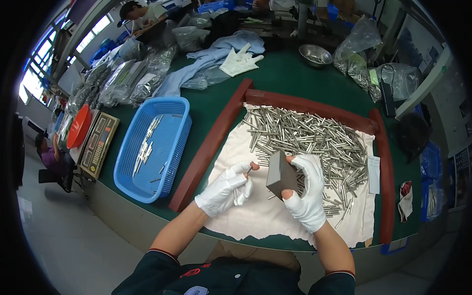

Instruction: Inspecting and aligning small metal pins using a gauge block at a factory workbench.

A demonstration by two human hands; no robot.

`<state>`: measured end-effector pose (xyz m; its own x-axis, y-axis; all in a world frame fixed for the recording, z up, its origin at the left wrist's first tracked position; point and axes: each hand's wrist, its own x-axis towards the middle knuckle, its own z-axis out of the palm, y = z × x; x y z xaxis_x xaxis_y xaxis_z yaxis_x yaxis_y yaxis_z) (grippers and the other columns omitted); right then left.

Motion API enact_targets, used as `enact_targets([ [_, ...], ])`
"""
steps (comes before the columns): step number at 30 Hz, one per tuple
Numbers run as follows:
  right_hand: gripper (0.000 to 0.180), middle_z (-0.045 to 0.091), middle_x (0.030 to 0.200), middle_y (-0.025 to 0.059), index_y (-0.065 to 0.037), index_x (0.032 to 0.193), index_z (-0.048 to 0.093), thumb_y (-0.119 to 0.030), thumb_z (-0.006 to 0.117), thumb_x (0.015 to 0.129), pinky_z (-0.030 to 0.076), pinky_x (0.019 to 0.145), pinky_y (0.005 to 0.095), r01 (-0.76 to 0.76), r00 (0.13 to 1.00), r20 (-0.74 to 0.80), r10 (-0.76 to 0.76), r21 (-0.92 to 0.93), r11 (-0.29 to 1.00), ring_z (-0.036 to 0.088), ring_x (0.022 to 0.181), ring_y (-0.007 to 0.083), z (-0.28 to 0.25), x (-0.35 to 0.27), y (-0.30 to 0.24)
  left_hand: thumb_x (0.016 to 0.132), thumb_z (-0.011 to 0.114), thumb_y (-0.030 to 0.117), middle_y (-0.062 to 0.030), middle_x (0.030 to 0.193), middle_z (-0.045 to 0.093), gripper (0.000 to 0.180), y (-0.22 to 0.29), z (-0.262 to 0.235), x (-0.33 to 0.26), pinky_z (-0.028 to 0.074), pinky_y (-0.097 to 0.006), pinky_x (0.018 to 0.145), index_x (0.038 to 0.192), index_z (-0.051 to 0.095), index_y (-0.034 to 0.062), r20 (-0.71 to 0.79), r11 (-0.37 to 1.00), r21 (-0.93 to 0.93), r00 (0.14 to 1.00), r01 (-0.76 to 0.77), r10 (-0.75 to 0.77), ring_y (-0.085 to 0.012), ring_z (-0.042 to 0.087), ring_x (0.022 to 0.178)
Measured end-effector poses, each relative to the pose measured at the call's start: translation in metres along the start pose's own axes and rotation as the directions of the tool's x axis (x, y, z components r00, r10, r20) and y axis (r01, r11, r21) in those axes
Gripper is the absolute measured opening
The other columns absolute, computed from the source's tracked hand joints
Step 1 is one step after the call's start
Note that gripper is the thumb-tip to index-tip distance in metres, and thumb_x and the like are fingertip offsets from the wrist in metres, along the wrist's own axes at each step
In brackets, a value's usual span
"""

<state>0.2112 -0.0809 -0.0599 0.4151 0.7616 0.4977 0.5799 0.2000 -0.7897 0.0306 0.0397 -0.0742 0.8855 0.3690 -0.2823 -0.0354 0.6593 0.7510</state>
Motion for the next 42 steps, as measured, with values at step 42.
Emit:
enact_targets([
  [42, 0.08, 0.053, 0.113, 0.0141, 0.006, 0.114, 0.054, -0.065, 0.058, 0.08, 0.036, 0.098, 0.0364, -0.069, 0.994, -0.075, 0.077, 0.105, 0.992, 0.05, 0.109, 0.0241, -0.008, -0.006, 0.024, 0.081, 0.052, -0.004, -0.0188, 0.096, 0.065, 0.027, 0.1, -0.1, -0.159, 0.049, -0.038, 0.078, 0.104, 0.066, 0.0001, -0.187, -0.272, 0.821, 0.688, 0.501, 0.701, -0.0352, 0.063, 0.087],
])
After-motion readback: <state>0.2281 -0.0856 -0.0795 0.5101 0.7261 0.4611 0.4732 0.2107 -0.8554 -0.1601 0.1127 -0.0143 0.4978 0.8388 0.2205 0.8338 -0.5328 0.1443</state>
